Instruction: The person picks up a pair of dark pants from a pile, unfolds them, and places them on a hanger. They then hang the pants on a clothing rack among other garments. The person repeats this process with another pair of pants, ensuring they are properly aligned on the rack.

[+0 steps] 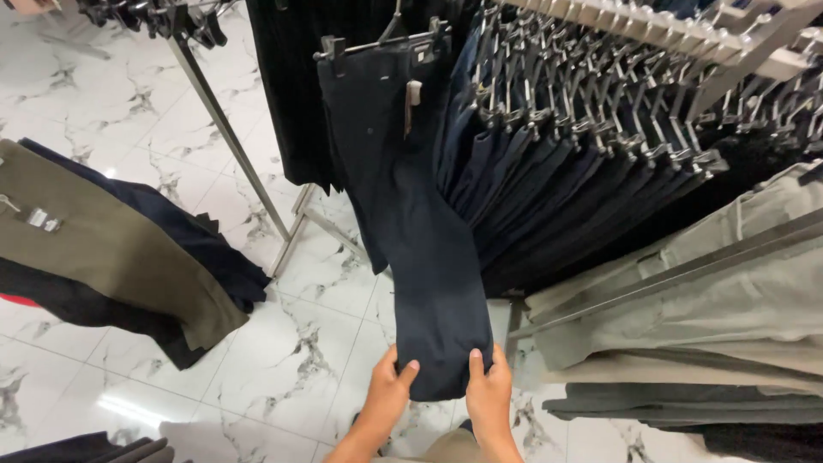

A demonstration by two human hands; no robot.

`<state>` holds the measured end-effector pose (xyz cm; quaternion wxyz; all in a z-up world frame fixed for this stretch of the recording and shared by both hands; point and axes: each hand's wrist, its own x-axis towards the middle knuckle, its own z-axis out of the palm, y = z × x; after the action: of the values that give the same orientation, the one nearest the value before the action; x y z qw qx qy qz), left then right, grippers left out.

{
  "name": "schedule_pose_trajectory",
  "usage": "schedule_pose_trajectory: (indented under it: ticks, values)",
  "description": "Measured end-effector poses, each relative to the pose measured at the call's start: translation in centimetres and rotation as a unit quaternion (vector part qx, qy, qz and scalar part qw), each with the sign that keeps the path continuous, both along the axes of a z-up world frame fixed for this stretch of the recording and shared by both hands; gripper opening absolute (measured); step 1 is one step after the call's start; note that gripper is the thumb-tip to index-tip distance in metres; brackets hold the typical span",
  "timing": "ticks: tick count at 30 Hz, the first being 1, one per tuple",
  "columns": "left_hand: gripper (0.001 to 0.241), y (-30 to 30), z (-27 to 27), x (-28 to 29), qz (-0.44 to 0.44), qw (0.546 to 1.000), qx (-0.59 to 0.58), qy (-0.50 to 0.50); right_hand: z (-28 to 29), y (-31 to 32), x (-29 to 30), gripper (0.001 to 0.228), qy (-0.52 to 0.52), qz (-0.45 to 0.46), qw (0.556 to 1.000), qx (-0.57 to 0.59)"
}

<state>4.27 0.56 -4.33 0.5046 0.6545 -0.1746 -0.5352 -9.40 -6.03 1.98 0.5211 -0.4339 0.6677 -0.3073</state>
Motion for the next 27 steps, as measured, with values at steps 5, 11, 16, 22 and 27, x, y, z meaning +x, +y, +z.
schedule_pose_trajectory:
  ticks: [5, 11, 16, 22, 27]
  values:
    - [0.015, 0.3, 2.2, 3.0, 0.163, 0.953, 0.075, 0.243, -0.8, 2.3, 3.4, 0.026, -0.08, -0.053, 0.994, 0.058]
    - [0.055, 0.7, 4.3, 4.3, 0.039, 0.99, 0.119, 0.069, -1.4, 2.0, 5.9, 0.064, 0.032, -0.03, 0.996, 0.081]
    - [0.06, 1.8, 1.6, 3.4, 0.029, 0.994, 0.07, -0.074, -3.5, 2.7, 5.8, 0.079, 0.098, -0.051, 0.991, 0.07]
    - [0.059, 2.9, 2.6, 3.9, 0.046, 0.994, 0.058, -0.081, 0.5, 3.2, 7.0, 0.05, -0.019, -0.165, 0.983, 0.076]
    - [0.063, 2.8, -0.3, 5.6, 0.062, 0.983, 0.014, -0.174, -5.4, 3.1, 4.6, 0.055, 0.077, -0.011, 0.996, -0.046]
